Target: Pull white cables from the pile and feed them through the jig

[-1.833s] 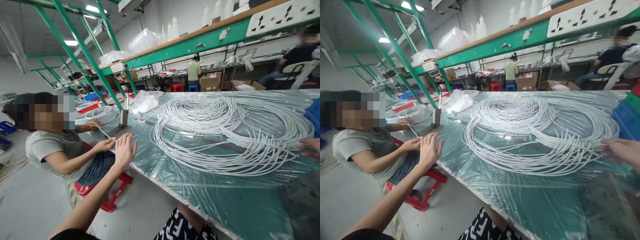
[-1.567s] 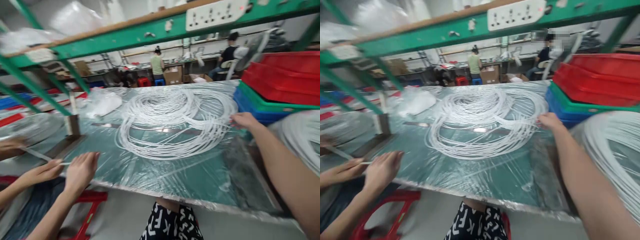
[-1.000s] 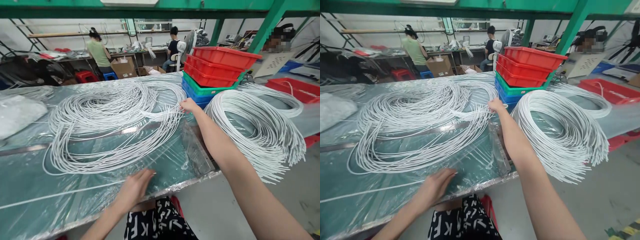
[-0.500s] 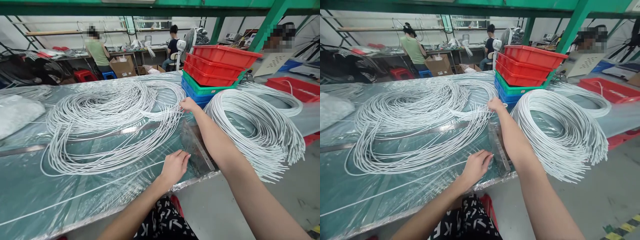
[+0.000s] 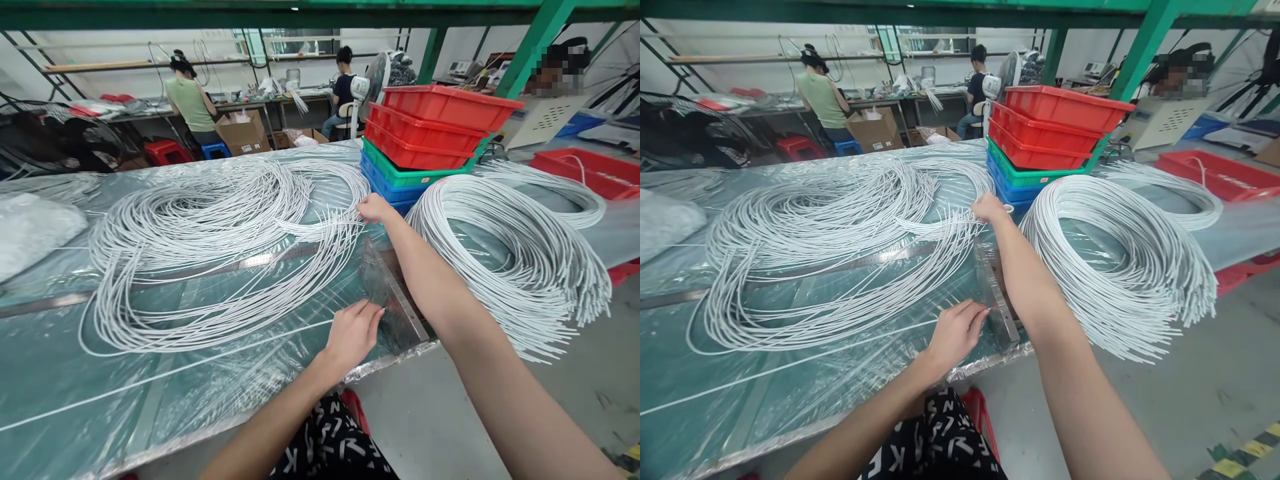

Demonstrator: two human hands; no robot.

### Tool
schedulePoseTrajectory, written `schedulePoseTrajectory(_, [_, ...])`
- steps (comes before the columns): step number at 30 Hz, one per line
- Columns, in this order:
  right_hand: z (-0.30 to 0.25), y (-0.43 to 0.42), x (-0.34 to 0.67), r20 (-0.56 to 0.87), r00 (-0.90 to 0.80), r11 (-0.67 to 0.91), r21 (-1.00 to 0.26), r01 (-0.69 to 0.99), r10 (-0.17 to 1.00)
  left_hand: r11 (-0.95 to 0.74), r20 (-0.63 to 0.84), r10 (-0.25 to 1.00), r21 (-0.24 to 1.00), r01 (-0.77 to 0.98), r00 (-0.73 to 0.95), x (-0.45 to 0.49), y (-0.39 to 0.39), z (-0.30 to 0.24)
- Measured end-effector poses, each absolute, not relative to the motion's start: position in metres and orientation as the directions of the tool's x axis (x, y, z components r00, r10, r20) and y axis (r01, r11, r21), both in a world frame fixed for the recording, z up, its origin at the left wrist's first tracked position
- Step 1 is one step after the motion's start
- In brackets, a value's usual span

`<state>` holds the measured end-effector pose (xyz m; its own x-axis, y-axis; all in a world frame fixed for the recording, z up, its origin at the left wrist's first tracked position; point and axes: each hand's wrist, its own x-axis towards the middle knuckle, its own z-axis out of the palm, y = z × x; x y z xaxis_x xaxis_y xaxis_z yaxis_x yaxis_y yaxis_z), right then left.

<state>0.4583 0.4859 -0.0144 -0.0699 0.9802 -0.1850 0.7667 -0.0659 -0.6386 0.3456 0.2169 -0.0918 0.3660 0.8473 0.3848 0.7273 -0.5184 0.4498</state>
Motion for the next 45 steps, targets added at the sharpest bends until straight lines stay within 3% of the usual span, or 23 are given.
schedulePoseTrajectory(12, [-0.0185, 0.4891, 0.4590, -0.197, -0.084, -0.060, -0.632, 0.773, 0.977, -0.516, 0.385, 0.846, 0.412, 0.751, 0.369, 0.3480, 0.2176, -0.0920])
schedulePoseTrajectory(45, [-0.0229, 0.4901, 0.4571, -0.250, -0.165, -0.026, -0.620, 0.784, 0.954, -0.467, 0.323, 0.880, 0.455, 0.758, 0.349, 0.3493, 0.2136, -0.0903])
